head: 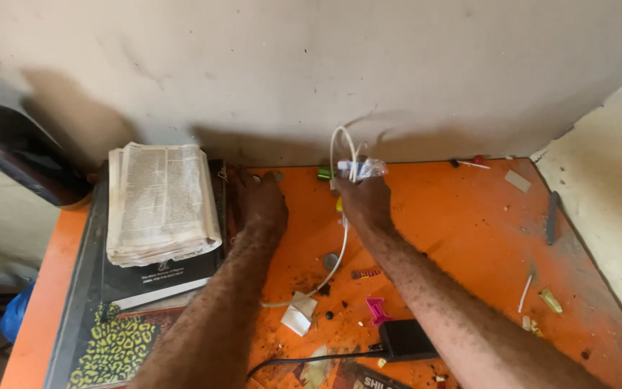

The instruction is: Assembling and connecting electronic components and wires on a desk

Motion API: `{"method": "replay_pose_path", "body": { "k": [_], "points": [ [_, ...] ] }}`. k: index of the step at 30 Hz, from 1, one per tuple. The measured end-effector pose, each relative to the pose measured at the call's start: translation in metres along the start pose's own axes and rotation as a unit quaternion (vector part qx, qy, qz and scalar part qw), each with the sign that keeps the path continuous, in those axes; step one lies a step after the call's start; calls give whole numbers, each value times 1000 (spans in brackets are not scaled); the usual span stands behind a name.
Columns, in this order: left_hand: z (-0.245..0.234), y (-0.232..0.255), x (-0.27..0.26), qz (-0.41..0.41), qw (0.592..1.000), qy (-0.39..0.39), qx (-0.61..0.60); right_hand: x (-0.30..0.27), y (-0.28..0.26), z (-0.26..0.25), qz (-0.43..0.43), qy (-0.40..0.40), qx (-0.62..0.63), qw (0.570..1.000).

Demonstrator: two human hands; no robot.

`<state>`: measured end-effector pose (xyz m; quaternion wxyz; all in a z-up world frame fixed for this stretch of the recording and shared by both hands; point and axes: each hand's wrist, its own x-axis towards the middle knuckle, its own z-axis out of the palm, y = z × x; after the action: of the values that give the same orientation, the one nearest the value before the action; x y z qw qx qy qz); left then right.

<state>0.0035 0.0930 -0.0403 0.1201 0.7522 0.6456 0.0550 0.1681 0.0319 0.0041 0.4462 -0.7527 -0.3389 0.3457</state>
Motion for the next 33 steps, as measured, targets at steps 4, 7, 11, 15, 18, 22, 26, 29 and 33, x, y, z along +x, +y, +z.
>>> {"method": "replay_pose_path", "body": {
  "k": [4, 7, 11, 15, 18, 22, 26, 29, 33],
  "points": [
    [7, 12, 2, 6, 1000, 6, -4, 12, 8, -7, -8, 15, -3, 1000],
    [8, 10, 1, 4, 1000, 19, -3, 12, 2, -3, -46, 9, 2, 999],
    [12, 12, 1, 9, 999, 35, -9, 31, 20, 2, -177, -19, -12, 984],
    [12, 10, 2, 9, 998, 55, -14, 44, 24, 4, -225, -121, 11, 967],
    [12, 9, 3, 9, 997, 69, -19, 44, 22, 0, -204, -176, 3, 963],
    [24, -1, 13, 36, 995, 93, -14, 36, 12, -3, -186, -190, -29, 963],
    [29, -2, 25, -78, 950, 85, -289, 35, 16, 4, -129, -221, 50, 965],
    [16, 9, 25, -171, 807, 54, -563, 36, 21, 7, -119, -217, 85, 965],
    [33, 6, 38, 8, 925, 168, -341, 28, 14, 14, -87, -215, 124, 965]
  ]
}}
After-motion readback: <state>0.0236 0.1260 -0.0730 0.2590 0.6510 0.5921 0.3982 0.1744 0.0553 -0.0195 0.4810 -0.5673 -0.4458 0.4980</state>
